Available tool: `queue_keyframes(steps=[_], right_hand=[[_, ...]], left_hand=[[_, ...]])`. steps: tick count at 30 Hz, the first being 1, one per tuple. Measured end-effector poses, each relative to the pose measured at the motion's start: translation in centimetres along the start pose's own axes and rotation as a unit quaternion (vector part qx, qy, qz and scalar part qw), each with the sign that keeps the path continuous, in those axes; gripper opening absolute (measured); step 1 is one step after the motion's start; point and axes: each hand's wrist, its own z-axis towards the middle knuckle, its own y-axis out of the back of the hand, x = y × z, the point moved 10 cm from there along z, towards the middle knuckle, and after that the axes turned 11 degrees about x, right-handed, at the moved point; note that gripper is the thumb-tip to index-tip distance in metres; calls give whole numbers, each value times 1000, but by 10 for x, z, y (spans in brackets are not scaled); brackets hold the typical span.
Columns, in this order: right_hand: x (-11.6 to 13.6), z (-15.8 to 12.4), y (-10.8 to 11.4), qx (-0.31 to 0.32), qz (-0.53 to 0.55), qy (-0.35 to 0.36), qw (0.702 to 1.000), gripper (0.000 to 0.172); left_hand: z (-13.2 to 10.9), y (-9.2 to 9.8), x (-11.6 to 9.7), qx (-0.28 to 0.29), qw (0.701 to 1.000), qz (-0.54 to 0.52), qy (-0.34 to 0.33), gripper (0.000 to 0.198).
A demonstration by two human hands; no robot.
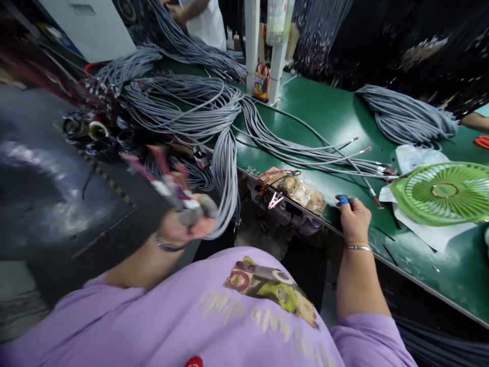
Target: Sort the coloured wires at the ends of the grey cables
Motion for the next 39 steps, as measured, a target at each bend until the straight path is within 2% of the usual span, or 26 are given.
queue_keyframes(steps=[2, 4, 6, 8, 9, 11, 13, 15, 17, 19, 24, 26, 29, 31, 33, 34, 37, 39], right_hand=[[3, 1, 2, -11, -25, -15, 999, 16], [7, -4, 5, -33, -45, -22, 998, 10], [14, -20, 5, -49, -3, -17, 999, 12], [22, -50, 3, -70, 60, -21, 995, 18], [36, -66, -5, -52, 71, 10, 996, 21], [73, -103, -41, 69, 46, 103, 991, 21], [105, -144, -86, 219, 23, 185, 958, 16], [115, -176, -125, 339, 1, 206, 918, 16], [108, -190, -155, 411, -52, 179, 892, 22], [100, -188, -175, 430, -86, 159, 885, 35], [115, -174, -206, 428, -52, 203, 879, 52], [117, -174, -216, 441, -45, 192, 876, 45], [119, -179, -224, 453, -58, 201, 866, 26], [121, -182, -225, 460, -74, 222, 856, 23], [126, -185, -224, 478, -88, 252, 837, 22], [129, -187, -223, 489, -91, 272, 824, 21], [136, -191, -222, 521, -86, 315, 789, 22], [132, -191, -224, 539, -84, 310, 778, 25]], left_hand=[[27, -21, 48, 0, 992, -118, 31, 48], [43, -35, 84, -11, 987, -147, 60, 46], [51, -40, 104, -29, 984, -161, 67, 47], [55, -40, 115, -39, 980, -180, 68, 46], [57, -40, 118, -43, 979, -188, 71, 44], [60, -39, 123, -52, 976, -195, 77, 40], [64, -38, 124, -69, 975, -197, 79, 39], [67, -41, 120, -85, 973, -203, 73, 39], [70, -45, 113, -98, 972, -206, 62, 39], [72, -49, 103, -109, 974, -196, 43, 38], [75, -49, 88, -148, 975, -163, 0, 37], [72, -46, 90, -168, 972, -165, 0, 34], [68, -41, 89, -173, 977, -122, -2, 32], [69, -43, 81, -133, 989, -61, -11, 37], [74, -52, 73, -45, 999, -8, -14, 43], [77, -59, 70, 16, 1000, 11, -15, 47], [81, -82, 62, 208, 975, 73, -31, 61], [82, -89, 62, 281, 953, 103, -43, 63]])
